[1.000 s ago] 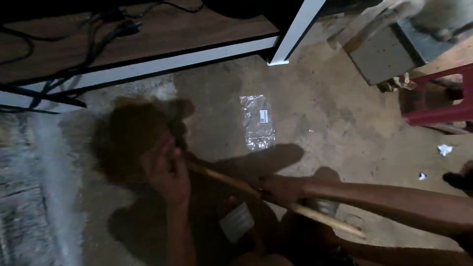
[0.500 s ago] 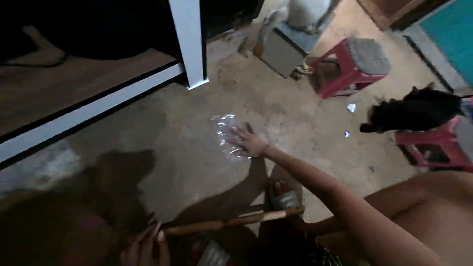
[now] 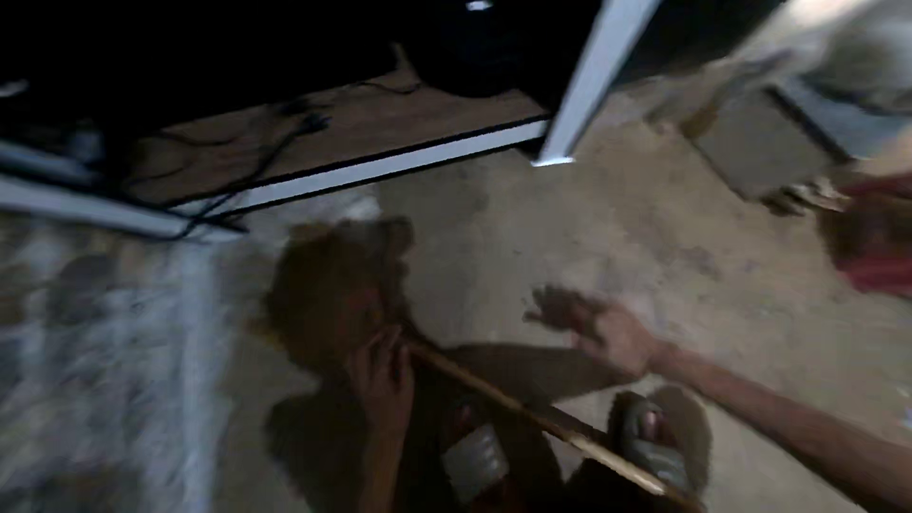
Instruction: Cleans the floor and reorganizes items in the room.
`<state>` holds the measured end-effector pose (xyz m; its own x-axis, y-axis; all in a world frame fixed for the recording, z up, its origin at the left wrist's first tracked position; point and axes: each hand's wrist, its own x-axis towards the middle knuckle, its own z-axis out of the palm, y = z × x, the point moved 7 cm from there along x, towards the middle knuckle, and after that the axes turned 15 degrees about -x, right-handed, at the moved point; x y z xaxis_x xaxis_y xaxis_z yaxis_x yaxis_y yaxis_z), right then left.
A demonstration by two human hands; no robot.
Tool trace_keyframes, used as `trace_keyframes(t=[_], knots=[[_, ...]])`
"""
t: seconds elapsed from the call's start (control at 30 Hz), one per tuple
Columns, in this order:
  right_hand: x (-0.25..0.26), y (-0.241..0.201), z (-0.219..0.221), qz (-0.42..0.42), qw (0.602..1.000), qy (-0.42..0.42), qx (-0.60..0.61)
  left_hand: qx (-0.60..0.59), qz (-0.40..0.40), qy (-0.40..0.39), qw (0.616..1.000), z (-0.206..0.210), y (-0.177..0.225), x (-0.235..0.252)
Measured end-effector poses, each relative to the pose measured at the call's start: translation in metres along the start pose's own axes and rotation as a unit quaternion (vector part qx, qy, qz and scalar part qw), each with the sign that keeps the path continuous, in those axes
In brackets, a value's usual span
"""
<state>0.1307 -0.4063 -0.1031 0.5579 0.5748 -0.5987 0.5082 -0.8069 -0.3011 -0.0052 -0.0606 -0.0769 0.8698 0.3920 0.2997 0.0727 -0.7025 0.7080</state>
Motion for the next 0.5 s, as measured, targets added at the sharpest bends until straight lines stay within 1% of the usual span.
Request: trace_keyframes(t=[0.03,0.07,0.1,0.13,0.17,0.23,0.3,0.33,0.4,0.43,0.5], knots=[[-0.003,-0.04,0.028,-0.051,0.994,-0.095,0.02,0.009,-0.012,0.025,1.0,-0.01,-0.006,-0.004],[-0.011,-0.068,0.057,-0.084,0.976,-0.185,0.084,0.021,-0.031,0.046,0.998,-0.021,-0.012,-0.009],[-0.019,-0.084,0.081,-0.096,0.951,-0.262,0.134,0.033,-0.052,0.063,0.996,-0.032,-0.02,-0.015],[-0.025,-0.092,0.097,-0.096,0.93,-0.32,0.154,0.045,-0.073,0.078,0.993,-0.041,-0.029,-0.023],[-0.028,-0.096,0.106,-0.08,0.917,-0.343,0.186,0.06,-0.088,0.092,0.99,-0.049,-0.04,-0.031],[-0.029,-0.097,0.11,-0.023,0.889,-0.339,0.307,0.08,-0.116,0.11,0.984,-0.061,-0.066,-0.048],[-0.023,-0.089,0.111,0.0,0.87,-0.29,0.399,0.095,-0.142,0.123,0.978,-0.07,-0.092,-0.068],[-0.016,-0.088,0.103,0.0,0.872,-0.269,0.41,0.104,-0.15,0.132,0.974,-0.072,-0.103,-0.077],[0.012,-0.096,0.072,0.008,0.898,-0.215,0.384,0.111,-0.175,0.138,0.969,-0.072,-0.119,-0.082],[0.032,-0.105,0.052,0.016,0.913,-0.185,0.363,0.109,-0.186,0.141,0.966,-0.07,-0.127,-0.081],[0.082,-0.128,0.017,0.017,0.922,-0.146,0.358,0.106,-0.206,0.149,0.961,-0.062,-0.143,-0.076]])
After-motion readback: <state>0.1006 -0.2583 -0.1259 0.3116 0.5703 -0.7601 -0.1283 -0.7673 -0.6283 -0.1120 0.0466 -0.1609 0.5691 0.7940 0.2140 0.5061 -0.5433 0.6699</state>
